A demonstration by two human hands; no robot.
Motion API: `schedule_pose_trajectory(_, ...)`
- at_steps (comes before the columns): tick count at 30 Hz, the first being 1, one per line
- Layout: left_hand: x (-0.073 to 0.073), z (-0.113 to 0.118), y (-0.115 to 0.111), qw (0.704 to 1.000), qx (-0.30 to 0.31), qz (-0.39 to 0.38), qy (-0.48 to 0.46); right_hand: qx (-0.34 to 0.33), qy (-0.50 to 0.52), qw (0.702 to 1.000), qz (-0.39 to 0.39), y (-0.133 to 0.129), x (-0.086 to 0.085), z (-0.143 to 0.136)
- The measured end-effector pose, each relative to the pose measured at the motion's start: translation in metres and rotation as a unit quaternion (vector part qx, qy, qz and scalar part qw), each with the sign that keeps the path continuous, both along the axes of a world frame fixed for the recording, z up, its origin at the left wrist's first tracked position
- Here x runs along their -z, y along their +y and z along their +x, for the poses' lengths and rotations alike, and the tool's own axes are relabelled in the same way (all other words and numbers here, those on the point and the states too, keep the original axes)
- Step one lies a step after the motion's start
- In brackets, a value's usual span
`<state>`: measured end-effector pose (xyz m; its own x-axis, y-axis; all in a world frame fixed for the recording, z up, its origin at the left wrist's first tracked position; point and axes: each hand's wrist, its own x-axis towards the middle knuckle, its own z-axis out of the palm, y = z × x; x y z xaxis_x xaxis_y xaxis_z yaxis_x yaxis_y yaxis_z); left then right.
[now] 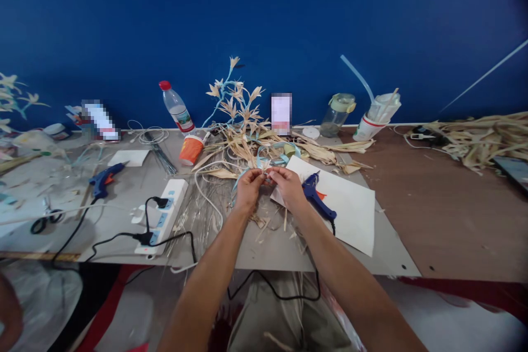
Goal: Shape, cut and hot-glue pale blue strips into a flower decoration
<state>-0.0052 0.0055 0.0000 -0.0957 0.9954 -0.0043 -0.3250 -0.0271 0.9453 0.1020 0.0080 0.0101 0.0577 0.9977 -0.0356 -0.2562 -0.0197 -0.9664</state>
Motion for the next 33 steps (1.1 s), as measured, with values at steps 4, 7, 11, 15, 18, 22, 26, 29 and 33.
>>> schedule_pose_trajectory(4, 0.001, 0.0, -0.001, 0.991, -0.062, 0.036, 0.116, -0.007, 0.052, 0.998, -0.03, -0.003, 0.001, -0.005)
schedule_pose_trajectory(7, 0.001, -0.002, -0.003, 0.97, -0.096, 0.069, 0.21, -0.009, 0.091, 0.994, -0.051, -0.009, 0.0, -0.009)
schedule_pose_trajectory(11, 0.002, -0.004, -0.004, 0.954, -0.134, 0.087, 0.253, -0.06, 0.153, 0.983, -0.077, -0.017, -0.007, -0.01)
schedule_pose_trajectory(15, 0.003, -0.005, -0.002, 0.962, -0.148, 0.079, 0.215, -0.097, 0.145, 0.98, -0.091, -0.017, -0.015, -0.001)
schedule_pose_trajectory(18, 0.004, -0.005, 0.0, 0.973, -0.123, 0.067, 0.185, -0.058, 0.157, 0.982, -0.087, -0.01, -0.019, 0.011)
schedule_pose_trajectory(22, 0.004, -0.002, -0.001, 0.98, -0.09, 0.07, 0.163, -0.055, 0.196, 0.976, -0.083, -0.003, -0.022, 0.022)
schedule_pose_trajectory(26, 0.003, 0.0, -0.002, 0.982, -0.072, 0.071, 0.159, -0.067, 0.147, 0.983, -0.09, -0.002, -0.016, 0.016)
schedule_pose_trajectory(29, 0.005, 0.0, -0.001, 0.984, -0.055, 0.067, 0.158, -0.04, 0.083, 0.994, -0.056, -0.001, -0.01, 0.008)
schedule_pose_trajectory(33, 0.01, 0.0, 0.001, 0.984, -0.047, 0.06, 0.16, -0.015, 0.025, 1.0, -0.011, 0.0, -0.004, 0.001)
